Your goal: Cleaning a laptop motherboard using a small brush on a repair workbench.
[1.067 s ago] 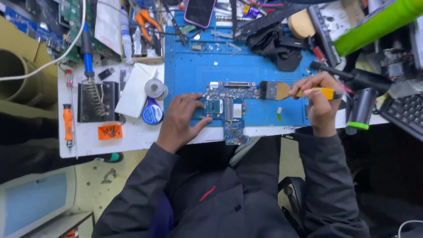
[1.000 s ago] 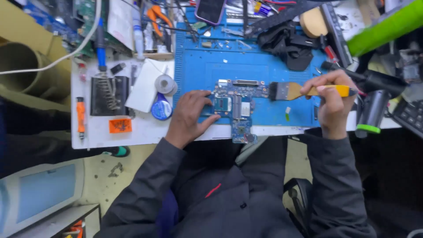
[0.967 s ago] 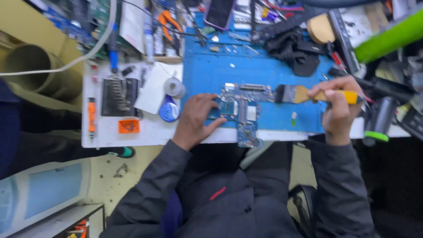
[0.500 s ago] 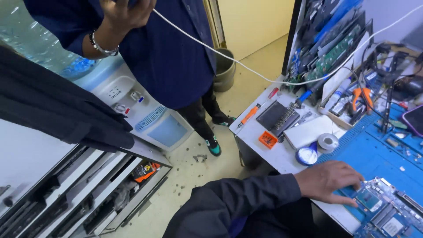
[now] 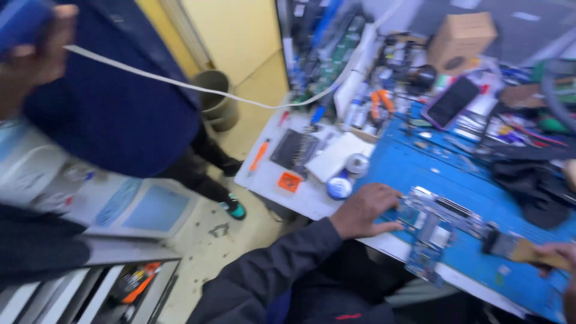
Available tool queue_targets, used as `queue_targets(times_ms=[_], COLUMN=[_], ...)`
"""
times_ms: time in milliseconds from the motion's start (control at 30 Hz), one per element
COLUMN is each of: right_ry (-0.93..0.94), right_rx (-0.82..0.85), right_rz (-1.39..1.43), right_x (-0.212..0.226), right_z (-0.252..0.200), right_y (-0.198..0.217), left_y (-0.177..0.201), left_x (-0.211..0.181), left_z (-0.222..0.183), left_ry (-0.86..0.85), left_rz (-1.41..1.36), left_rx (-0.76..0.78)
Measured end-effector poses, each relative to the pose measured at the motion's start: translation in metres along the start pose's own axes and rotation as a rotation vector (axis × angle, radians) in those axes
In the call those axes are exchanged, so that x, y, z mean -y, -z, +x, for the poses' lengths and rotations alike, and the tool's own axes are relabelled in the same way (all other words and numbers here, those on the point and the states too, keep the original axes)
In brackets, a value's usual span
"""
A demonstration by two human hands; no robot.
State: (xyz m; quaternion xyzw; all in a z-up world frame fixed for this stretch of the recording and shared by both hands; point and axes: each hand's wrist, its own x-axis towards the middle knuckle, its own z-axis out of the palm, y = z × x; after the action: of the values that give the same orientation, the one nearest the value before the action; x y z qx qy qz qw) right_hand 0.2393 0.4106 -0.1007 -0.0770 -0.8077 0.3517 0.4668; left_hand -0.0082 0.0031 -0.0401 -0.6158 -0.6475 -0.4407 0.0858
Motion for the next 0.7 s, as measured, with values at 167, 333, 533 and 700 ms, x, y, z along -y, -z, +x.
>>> queue_targets(times_ms=[167, 333, 533, 700], right_ry=[-0.147, -0.270, -0.292, -0.253], right_rx=[-0.090, -0.095, 0.020, -0.086], right_rz=[-0.435, -0.154, 0.015, -0.088], right_x=[0.214, 0.257, 0.241, 0.250], right_z=[0.015, 0.053, 0.051, 0.060], right_y=[-0.003, -0.015, -0.022, -0.010], left_y=[-0.002, 0.020, 0.023, 0.022], left_x=[-0.010, -0.021, -0.028, -0.028], left_z=[0.005, 0.018, 0.021, 0.021], left_ry=[-0.010, 0.071, 0.119, 0.129], left_rz=[-0.087, 0.011, 0.018, 0.025], left_rx=[0.070, 0.181, 0.200, 0.194])
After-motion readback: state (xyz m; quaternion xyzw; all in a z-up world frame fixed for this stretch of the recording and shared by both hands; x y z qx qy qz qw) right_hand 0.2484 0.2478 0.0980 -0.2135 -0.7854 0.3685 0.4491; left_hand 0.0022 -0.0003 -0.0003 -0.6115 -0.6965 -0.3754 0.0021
